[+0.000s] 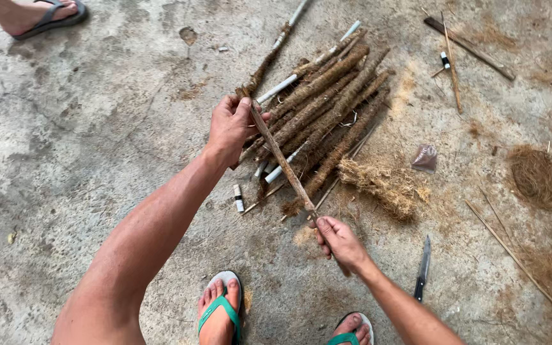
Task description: The person uses a knife to scrape and trim coconut fiber from a bundle attached to a metal rod. They repeatedly pull the fiber along the rod to remove loose strands and then cut the excess material to shape the bundle.
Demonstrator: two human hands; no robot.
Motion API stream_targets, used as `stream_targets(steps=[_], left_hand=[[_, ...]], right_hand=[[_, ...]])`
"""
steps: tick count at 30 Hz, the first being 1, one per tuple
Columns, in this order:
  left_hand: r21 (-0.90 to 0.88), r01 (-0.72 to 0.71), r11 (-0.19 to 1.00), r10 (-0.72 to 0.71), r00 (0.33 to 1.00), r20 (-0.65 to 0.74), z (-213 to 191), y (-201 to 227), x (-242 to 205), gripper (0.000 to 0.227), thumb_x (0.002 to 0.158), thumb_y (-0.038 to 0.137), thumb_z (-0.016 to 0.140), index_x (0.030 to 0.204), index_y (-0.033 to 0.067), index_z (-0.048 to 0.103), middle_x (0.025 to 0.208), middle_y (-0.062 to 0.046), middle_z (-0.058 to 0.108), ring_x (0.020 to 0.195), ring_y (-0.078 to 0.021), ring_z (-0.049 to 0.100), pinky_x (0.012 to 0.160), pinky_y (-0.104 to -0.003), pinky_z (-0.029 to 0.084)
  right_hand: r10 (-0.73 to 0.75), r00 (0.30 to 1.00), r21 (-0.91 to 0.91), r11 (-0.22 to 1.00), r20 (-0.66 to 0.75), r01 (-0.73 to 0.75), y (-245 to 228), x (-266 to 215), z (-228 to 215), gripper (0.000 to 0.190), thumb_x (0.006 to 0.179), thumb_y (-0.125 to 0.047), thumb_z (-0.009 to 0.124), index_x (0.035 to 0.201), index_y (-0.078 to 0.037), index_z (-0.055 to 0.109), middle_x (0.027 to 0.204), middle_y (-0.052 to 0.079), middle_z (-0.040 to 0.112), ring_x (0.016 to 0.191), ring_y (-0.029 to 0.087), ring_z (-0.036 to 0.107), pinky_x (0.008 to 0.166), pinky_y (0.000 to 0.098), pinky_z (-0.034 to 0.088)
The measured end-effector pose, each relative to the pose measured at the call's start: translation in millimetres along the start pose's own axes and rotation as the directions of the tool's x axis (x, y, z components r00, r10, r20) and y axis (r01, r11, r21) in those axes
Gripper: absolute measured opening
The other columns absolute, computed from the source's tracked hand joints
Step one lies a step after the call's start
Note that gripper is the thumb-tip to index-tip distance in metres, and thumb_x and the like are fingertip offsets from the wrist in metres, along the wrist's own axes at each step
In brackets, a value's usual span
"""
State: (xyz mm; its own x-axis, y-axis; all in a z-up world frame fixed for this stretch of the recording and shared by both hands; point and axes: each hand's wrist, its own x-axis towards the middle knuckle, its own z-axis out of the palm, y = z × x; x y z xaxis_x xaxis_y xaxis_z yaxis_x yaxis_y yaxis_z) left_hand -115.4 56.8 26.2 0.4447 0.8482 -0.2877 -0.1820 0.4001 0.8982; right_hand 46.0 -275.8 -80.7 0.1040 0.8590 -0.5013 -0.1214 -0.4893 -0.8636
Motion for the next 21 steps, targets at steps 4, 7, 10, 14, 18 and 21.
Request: stream_targets(steps=[4, 7, 10, 14, 18, 21], left_hand=[[-0.124, -0.034, 0.992, 0.028, 0.998, -0.050, -20.0, -2.9, -17.0, 0.023, 0.108, 0.019, 0.044, 0.119, -0.0004, 0.050, 0.110, -0.019, 0.070, 0.098, -0.0244, 0.076, 0.083, -0.042, 0.069], [-0.198, -0.073, 0.977, 0.067, 0.997, -0.039, -23.0, -18.2, -30.3, 0.023, 0.107, 0.019, 0.043, 0.117, 0.0005, 0.052, 0.111, -0.018, 0.072, 0.099, -0.0230, 0.076, 0.084, -0.040, 0.066], [-0.191, -0.133, 0.972, 0.126, 0.991, -0.048, -12.3, -40.4, -41.2, 0.024, 0.109, 0.020, 0.047, 0.117, 0.0021, 0.060, 0.110, -0.013, 0.074, 0.095, -0.0195, 0.073, 0.077, -0.033, 0.061], [-0.394, -0.090, 0.915, 0.084, 0.996, -0.032, -0.4, -64.5, -46.1, 0.022, 0.107, 0.019, 0.052, 0.115, 0.0048, 0.066, 0.106, -0.004, 0.074, 0.088, -0.0140, 0.069, 0.074, -0.029, 0.062], [-0.419, -0.128, 0.899, 0.087, 0.990, -0.115, -12.8, -70.2, -45.0, 0.023, 0.108, 0.018, 0.053, 0.116, 0.0015, 0.067, 0.103, -0.004, 0.070, 0.086, -0.0122, 0.067, 0.075, -0.030, 0.063], [-0.378, -0.143, 0.915, 0.080, 0.981, -0.178, -20.7, -75.8, -46.5, 0.023, 0.109, 0.017, 0.051, 0.112, -0.0006, 0.065, 0.102, -0.005, 0.068, 0.087, -0.0125, 0.067, 0.076, -0.031, 0.064]], right_hand=[[0.053, 0.999, -0.326, 0.944, 0.000, -0.050, -68.8, 0.4, 11.5, 0.035, 0.102, -0.038, 0.052, 0.117, -0.008, 0.064, 0.081, 0.003, 0.065, 0.064, 0.009, 0.064, 0.056, 0.0237, 0.061], [-0.057, 0.998, -0.638, 0.769, -0.036, 0.021, -138.7, 11.6, 35.8, 0.041, 0.100, -0.041, 0.053, 0.131, -0.015, 0.061, 0.092, -0.002, 0.070, 0.067, 0.009, 0.062, 0.056, 0.0265, 0.053], [-0.148, 0.988, -0.639, 0.765, -0.045, 0.085, -191.7, 40.0, 65.0, 0.046, 0.099, -0.040, 0.058, 0.137, -0.013, 0.058, 0.099, 0.006, 0.070, 0.071, 0.015, 0.062, 0.061, 0.0346, 0.056], [-0.402, 0.914, -0.657, 0.705, -0.061, 0.267, -225.2, 93.0, 99.0, 0.032, 0.098, -0.029, 0.067, 0.121, -0.006, 0.071, 0.107, 0.006, 0.073, 0.089, 0.016, 0.070, 0.078, 0.0347, 0.060], [-0.381, 0.910, -0.550, 0.801, -0.165, 0.236, -224.7, 112.2, 113.3, 0.025, 0.093, -0.022, 0.075, 0.112, -0.006, 0.077, 0.102, 0.005, 0.077, 0.089, 0.015, 0.072, 0.081, 0.0337, 0.059], [-0.471, 0.862, -0.548, 0.778, -0.187, 0.306, -211.3, 127.8, 123.4, 0.021, 0.094, -0.019, 0.076, 0.109, -0.005, 0.079, 0.097, 0.007, 0.076, 0.083, 0.015, 0.071, 0.075, 0.0334, 0.057]])
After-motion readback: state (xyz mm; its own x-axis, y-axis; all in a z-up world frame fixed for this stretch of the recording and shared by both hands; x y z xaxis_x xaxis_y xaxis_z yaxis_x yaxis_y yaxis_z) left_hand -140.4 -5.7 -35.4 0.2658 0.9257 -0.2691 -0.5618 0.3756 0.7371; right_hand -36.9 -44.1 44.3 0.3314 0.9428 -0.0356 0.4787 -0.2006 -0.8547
